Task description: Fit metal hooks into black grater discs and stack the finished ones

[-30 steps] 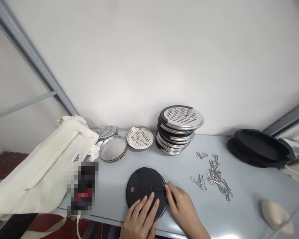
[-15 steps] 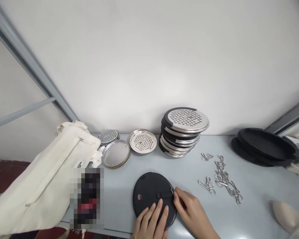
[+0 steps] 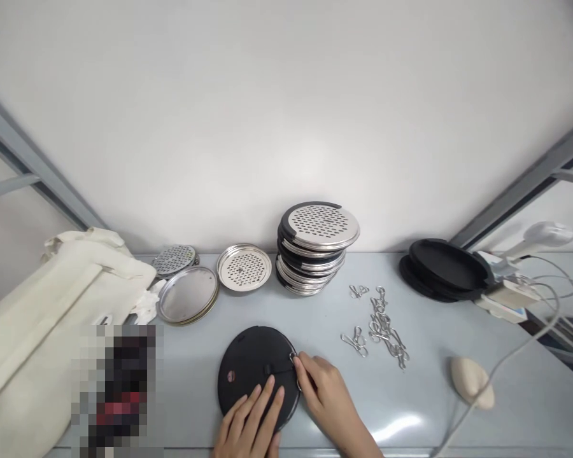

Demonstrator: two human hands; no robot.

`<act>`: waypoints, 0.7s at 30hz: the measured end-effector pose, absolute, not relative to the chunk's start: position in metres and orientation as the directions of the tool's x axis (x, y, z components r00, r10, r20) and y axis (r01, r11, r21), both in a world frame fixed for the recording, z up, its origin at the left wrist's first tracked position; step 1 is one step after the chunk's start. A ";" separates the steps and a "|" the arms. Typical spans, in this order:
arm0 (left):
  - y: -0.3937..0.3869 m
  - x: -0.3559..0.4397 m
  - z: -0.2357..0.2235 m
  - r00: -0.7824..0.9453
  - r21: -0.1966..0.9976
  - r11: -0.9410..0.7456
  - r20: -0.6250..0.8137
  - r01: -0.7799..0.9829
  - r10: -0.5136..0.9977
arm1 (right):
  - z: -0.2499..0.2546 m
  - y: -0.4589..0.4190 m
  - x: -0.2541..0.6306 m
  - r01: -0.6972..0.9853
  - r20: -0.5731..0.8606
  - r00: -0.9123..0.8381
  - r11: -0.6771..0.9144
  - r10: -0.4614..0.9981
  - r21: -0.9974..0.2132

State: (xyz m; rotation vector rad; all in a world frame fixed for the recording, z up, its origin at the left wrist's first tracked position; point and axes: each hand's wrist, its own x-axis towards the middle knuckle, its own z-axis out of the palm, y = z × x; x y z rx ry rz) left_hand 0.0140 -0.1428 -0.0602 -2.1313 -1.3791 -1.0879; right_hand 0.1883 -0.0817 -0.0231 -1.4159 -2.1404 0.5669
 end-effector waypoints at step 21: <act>-0.150 0.005 -0.056 0.296 0.114 -0.514 0.704 0.850 0.646 | -0.018 -0.081 0.188 0.455 0.270 -0.267 0.368 0.925 -0.811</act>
